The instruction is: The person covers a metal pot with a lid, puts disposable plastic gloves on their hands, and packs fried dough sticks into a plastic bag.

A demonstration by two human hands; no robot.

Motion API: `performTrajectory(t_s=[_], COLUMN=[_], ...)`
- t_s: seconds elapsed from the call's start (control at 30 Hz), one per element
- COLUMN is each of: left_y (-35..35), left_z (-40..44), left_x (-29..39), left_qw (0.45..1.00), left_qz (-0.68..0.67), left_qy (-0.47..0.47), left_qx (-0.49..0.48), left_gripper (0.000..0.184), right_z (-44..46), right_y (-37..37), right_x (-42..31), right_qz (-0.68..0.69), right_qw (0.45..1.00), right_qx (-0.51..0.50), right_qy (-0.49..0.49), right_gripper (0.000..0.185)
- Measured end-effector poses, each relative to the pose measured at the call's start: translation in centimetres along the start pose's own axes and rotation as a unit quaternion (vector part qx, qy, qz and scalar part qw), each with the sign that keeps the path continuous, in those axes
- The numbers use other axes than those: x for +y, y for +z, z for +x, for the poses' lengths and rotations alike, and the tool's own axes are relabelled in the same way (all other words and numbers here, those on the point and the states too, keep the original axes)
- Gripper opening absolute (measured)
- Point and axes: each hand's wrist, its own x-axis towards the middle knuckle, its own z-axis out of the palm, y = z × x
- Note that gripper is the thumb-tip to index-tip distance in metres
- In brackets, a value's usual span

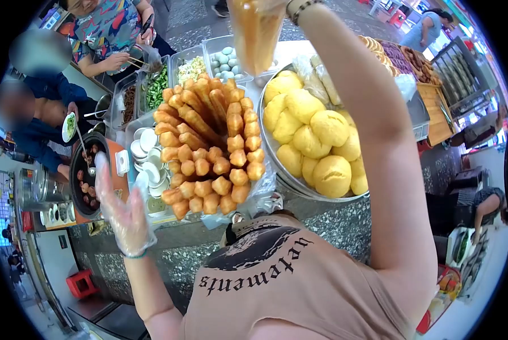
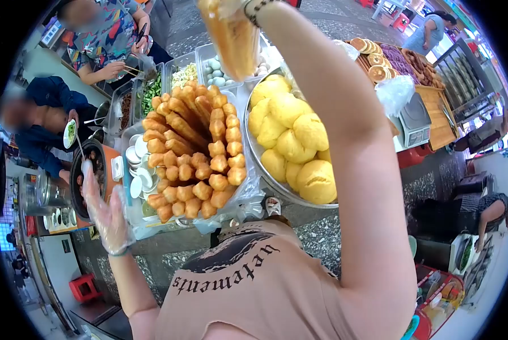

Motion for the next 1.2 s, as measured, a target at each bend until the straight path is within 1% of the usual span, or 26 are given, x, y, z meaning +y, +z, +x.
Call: performTrajectory(t_s=[0.03,0.07,0.1,0.2,0.23,0.27,0.3,0.33,0.37,0.5,0.57,0.6,0.63,0.7,0.73,0.77,0.8,0.83,0.87,0.9,0.93,1.0,1.03,1.07,1.1,1.2], left_y=[0.0,0.2,0.5,1.6,2.1,2.5,2.7,3.0,3.6,5.6,6.4,6.4,6.4,6.7,6.9,7.0,7.0,7.1,7.4,7.5,7.6,7.9,8.1,8.3,8.3,8.5], left_z=[-0.9,-2.0,-2.9,-4.4,-4.4,-4.6,-4.7,-4.8,-4.9,-5.8,-6.7,-6.9,-7.0,-6.9,-6.8,-6.8,-7.0,-7.2,-7.3,-7.3,-7.4,-7.4,-7.3,-7.2,-7.1,-6.8], left_x=[-0.2,-0.7,-0.8,0.6,0.7,0.9,1.2,1.6,2.2,3.5,3.4,3.3,3.2,3.3,3.3,3.3,3.4,3.5,3.3,3.1,2.9,2.6,2.6,2.7,2.7,2.7], left_qw=[1.000,0.999,0.995,0.986,0.985,0.986,0.986,0.986,0.983,0.985,0.978,0.982,0.984,0.985,0.983,0.981,0.981,0.982,0.981,0.981,0.982,0.983,0.981,0.979,0.979,0.979], left_qz=[0.003,-0.020,-0.041,-0.049,-0.045,-0.048,-0.052,-0.050,-0.063,-0.068,-0.081,-0.059,-0.037,-0.023,-0.036,-0.048,-0.048,-0.032,-0.018,-0.017,-0.023,-0.030,-0.040,-0.050,-0.051,-0.053], left_qy=[-0.005,-0.048,-0.089,-0.156,-0.160,-0.155,-0.150,-0.152,-0.166,-0.157,-0.186,-0.179,-0.171,-0.171,-0.177,-0.183,-0.182,-0.185,-0.191,-0.192,-0.186,-0.182,-0.191,-0.198,-0.198,-0.197], left_qx=[0.002,0.012,0.023,0.043,0.044,0.045,0.046,0.047,0.048,0.033,0.042,0.029,0.014,0.019,0.030,0.040,0.043,0.032,0.024,0.026,0.018,0.010,0.015,0.023,0.023,0.007], left_gripper=[0.059,0.058,0.058,0.057,0.057,0.058,0.058,0.058,0.058,0.059,0.058,0.057,0.056,0.055,0.055,0.054,0.054,0.054,0.053,0.053,0.053,0.053,0.052,0.052,0.052,0.052], right_z=[-0.6,-1.6,-2.4,-1.7,-1.5,-1.4,-1.4,-1.3,-1.2,-1.8,-1.0,-0.9,-0.9,-0.7,-1.0,-1.2,-1.1,-2.0,-2.6,-3.8,-4.3,-5.5,-6.4,-7.4,-8.9,-12.5], right_y=[2.1,0.2,3.0,8.6,7.0,6.1,6.3,6.6,6.9,8.1,13.1,13.5,13.6,13.9,12.5,11.8,12.6,15.5,14.9,14.1,13.8,12.5,11.4,12.7,14.5,14.9], right_x=[-0.2,-0.7,-0.7,-1.2,-1.6,-1.8,-1.8,-1.6,-1.3,1.9,3.3,3.7,3.8,3.8,3.6,3.5,2.6,2.4,1.5,0.9,1.0,2.0,2.0,3.2,4.7,5.8], right_qz=[0.033,0.148,0.130,0.265,0.480,0.661,0.665,0.485,0.274,0.216,0.171,0.452,0.686,0.687,0.410,0.076,0.061,0.168,0.405,0.612,0.613,0.736,0.683,0.521,0.329,0.205], right_qw=[0.996,0.988,0.987,0.952,0.871,0.731,0.728,0.867,0.950,0.968,0.971,0.867,0.673,0.669,0.892,0.994,0.997,0.975,0.891,0.740,0.739,0.596,0.664,0.823,0.935,0.973], right_qx=[0.087,0.036,0.064,0.151,0.080,0.002,-0.001,0.075,0.148,0.121,0.153,0.114,0.062,0.094,0.049,-0.002,0.004,0.125,0.110,0.081,0.080,0.017,0.089,0.081,0.071,0.004], right_qy=[-0.006,-0.019,-0.064,-0.040,0.067,0.168,0.167,0.082,-0.009,0.030,0.061,0.174,0.270,0.270,0.185,0.077,0.053,0.070,0.173,0.267,0.266,0.320,0.293,0.210,0.115,0.110], right_gripper=[0.028,0.026,0.024,0.025,0.025,0.025,0.025,0.025,0.026,0.026,0.019,0.017,0.015,0.013,0.013,0.014,0.015,0.018,0.018,0.018,0.018,0.019,0.017,0.028,0.057,0.078])
